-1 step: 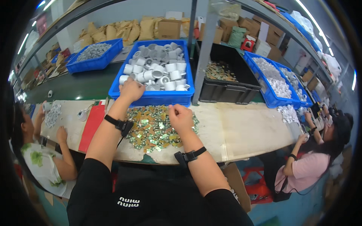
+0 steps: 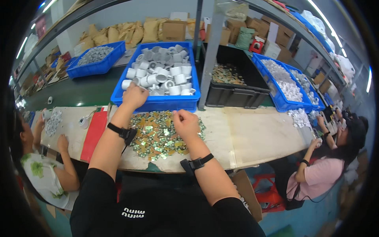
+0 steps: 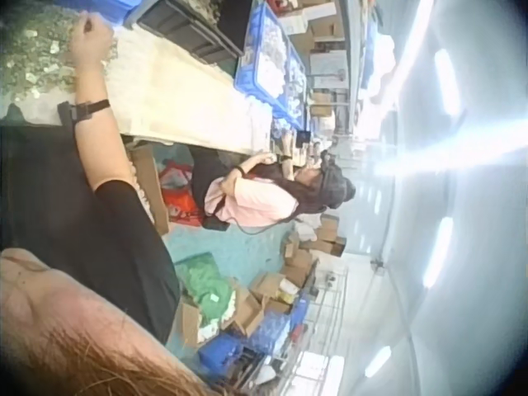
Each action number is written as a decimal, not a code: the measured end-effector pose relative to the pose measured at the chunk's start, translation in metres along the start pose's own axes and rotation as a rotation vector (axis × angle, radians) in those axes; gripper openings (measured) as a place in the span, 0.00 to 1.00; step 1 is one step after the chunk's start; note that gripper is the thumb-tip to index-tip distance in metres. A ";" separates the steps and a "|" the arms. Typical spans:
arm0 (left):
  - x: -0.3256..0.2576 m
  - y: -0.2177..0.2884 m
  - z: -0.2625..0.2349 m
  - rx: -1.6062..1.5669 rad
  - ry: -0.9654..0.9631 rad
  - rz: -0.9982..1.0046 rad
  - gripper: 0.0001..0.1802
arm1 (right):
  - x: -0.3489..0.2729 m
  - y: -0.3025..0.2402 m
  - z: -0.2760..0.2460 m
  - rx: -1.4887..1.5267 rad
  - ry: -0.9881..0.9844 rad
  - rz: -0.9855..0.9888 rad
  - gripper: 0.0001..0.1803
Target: Manually assemble small electronic components into a white plastic housing on a factory production line.
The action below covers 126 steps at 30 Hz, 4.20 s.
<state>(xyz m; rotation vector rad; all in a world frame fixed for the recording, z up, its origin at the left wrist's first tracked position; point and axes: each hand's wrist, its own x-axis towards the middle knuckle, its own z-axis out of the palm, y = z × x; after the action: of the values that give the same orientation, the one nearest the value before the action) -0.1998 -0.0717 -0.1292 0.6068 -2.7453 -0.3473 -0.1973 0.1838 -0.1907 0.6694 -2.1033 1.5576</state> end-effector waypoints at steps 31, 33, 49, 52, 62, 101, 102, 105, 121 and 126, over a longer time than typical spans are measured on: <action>-0.064 -0.055 0.018 -1.297 0.502 0.231 0.17 | -0.005 0.008 0.007 0.285 0.008 0.265 0.17; -0.063 -0.063 0.022 -1.413 0.485 0.199 0.13 | -0.003 0.000 0.001 0.242 0.053 0.209 0.18; -0.046 -0.083 -0.006 -2.627 0.109 -0.034 0.24 | -0.007 0.012 0.005 0.178 0.072 0.172 0.18; -0.051 -0.069 -0.014 -2.506 0.141 -0.061 0.23 | -0.007 0.013 0.006 0.181 0.075 0.176 0.17; -0.056 -0.056 0.012 -1.351 0.506 0.269 0.35 | 0.000 0.006 0.003 -0.176 -0.197 -0.162 0.05; -0.059 -0.053 0.007 -0.744 0.628 0.473 0.29 | 0.011 0.014 0.001 0.483 -0.160 0.399 0.10; -0.060 -0.056 0.007 -0.751 0.623 0.456 0.28 | 0.011 0.009 0.002 0.521 -0.163 0.435 0.11; -0.061 -0.054 0.008 -0.753 0.619 0.464 0.29 | 0.009 0.017 -0.002 0.582 -0.184 0.430 0.10; -0.062 -0.051 0.007 -0.749 0.600 0.478 0.27 | 0.009 0.010 -0.005 0.636 -0.244 0.459 0.11; -0.060 -0.057 0.010 -0.717 0.597 0.478 0.27 | 0.009 0.014 -0.001 0.630 -0.269 0.483 0.12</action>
<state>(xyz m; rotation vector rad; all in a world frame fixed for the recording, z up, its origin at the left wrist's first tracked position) -0.1303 -0.0937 -0.1700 -0.1284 -1.9107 -0.8135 -0.2130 0.1869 -0.1956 0.6167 -2.0474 2.5829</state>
